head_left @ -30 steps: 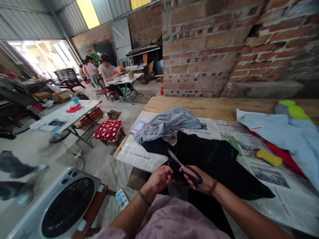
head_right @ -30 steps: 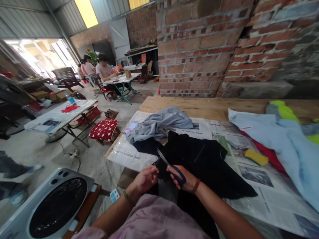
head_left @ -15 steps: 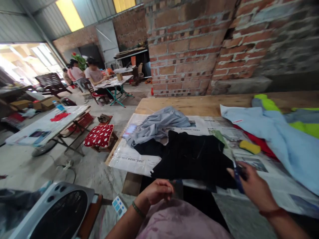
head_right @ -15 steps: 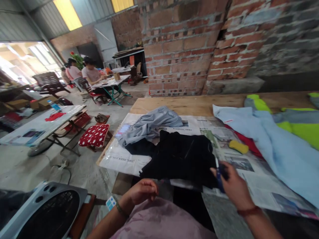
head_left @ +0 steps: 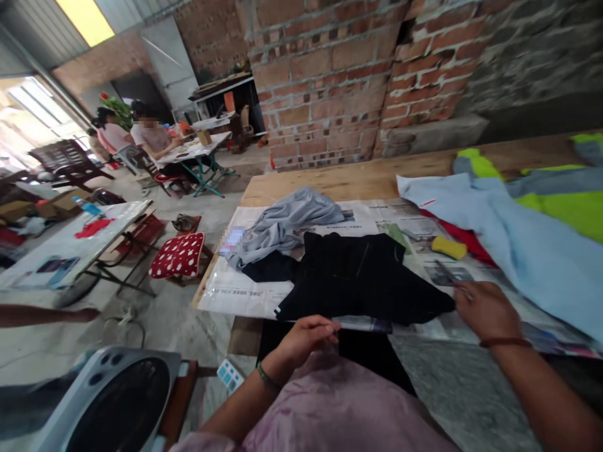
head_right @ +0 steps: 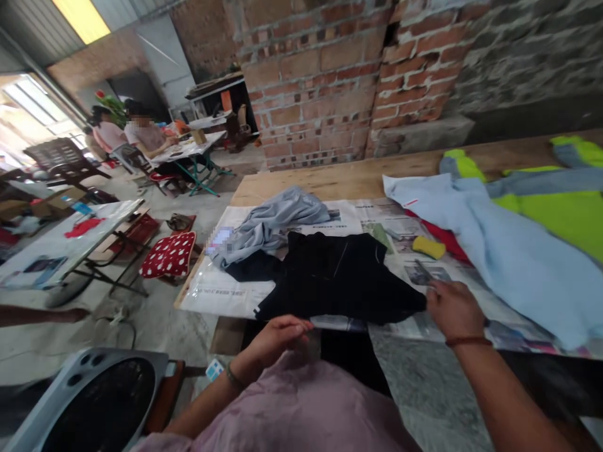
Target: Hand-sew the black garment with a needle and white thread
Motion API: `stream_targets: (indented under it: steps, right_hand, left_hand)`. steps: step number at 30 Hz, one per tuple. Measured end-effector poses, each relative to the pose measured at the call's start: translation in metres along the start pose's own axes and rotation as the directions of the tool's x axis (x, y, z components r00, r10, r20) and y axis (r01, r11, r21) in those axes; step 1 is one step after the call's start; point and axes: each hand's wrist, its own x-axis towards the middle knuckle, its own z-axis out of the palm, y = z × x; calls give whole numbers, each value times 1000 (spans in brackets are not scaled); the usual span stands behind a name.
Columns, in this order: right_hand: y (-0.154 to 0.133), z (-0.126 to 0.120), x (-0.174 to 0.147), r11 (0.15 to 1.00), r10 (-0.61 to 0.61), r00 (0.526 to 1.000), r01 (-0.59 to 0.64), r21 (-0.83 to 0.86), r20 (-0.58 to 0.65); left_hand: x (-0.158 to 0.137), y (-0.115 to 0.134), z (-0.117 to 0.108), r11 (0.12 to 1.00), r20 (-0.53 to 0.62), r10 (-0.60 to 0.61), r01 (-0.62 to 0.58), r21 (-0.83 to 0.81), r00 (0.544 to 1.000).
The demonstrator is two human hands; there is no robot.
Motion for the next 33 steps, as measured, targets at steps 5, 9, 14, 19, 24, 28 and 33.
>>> stream_targets:
  steps: [5,9,14,19,24,28,33]
  right_hand:
    - [-122,21,-57,872,-193,890,-37,488,412]
    - [-188,42,-87,767,-290,768,-172,619,572]
    - [-210,54,-94,735,-289,710,-265,624,642]
    - [-213,57,-100,652,-305,581,-449,610,754]
    - [-223,53,-99,705,-309,550,-416,575,776]
    - [-224,51,-97,779,-207,660,-335,530,722]
    - [-215,52,-104,757,-104,698,-406,512,708]
  left_hand:
    - [7,-7,-6,979,48,-33,42,-199,998]
    - [5,-9,-7,964,73,-33,51,-260,997]
    - [-7,-9,-15,944,70,-51,71,-323,996]
    - [-19,-12,-28,906,183,-71,140,-400,980]
    - [-19,-23,-39,901,247,-58,157,-405,967]
    - [-20,-25,-38,920,194,-51,122,-371,980]
    - [-20,-23,-32,935,163,-101,150,-322,981]
